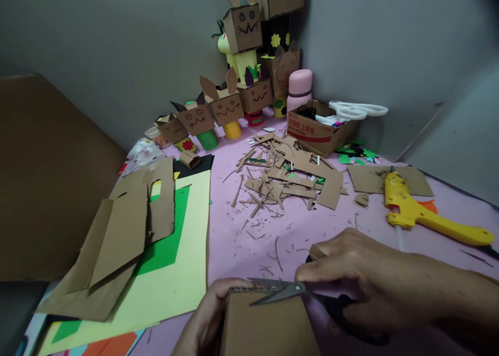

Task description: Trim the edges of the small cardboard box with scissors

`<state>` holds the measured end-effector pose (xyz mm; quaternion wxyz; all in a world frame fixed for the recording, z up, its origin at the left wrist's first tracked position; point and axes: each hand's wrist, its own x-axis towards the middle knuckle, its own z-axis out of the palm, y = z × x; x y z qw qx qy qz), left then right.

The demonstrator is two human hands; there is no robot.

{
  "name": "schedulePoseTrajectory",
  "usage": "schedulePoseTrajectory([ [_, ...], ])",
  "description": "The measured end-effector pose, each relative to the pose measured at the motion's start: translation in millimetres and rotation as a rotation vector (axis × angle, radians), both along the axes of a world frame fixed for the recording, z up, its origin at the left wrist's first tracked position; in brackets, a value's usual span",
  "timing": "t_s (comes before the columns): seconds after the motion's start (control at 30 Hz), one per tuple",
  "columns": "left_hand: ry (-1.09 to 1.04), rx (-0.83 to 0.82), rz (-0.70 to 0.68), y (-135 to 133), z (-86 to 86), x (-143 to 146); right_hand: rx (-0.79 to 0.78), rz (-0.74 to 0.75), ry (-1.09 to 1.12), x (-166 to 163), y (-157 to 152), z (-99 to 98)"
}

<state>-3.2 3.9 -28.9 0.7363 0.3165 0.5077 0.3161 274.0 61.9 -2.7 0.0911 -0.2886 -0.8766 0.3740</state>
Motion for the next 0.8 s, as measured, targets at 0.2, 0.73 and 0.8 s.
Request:
schedulePoseTrajectory([
  [0.2,-0.097,0.073,-0.024,-3,-9.5,0,0.022,0.006,0.005,1,0,-0.1],
  [0.73,0.087,-0.043,0.155,2,-4.3,18,0.033,0.002,0.092,1,-2,-1.5],
  [0.8,0.092,-0.026,0.167,4,3.2,19,-0.002,0.013,0.135,1,-1,-4.1],
])
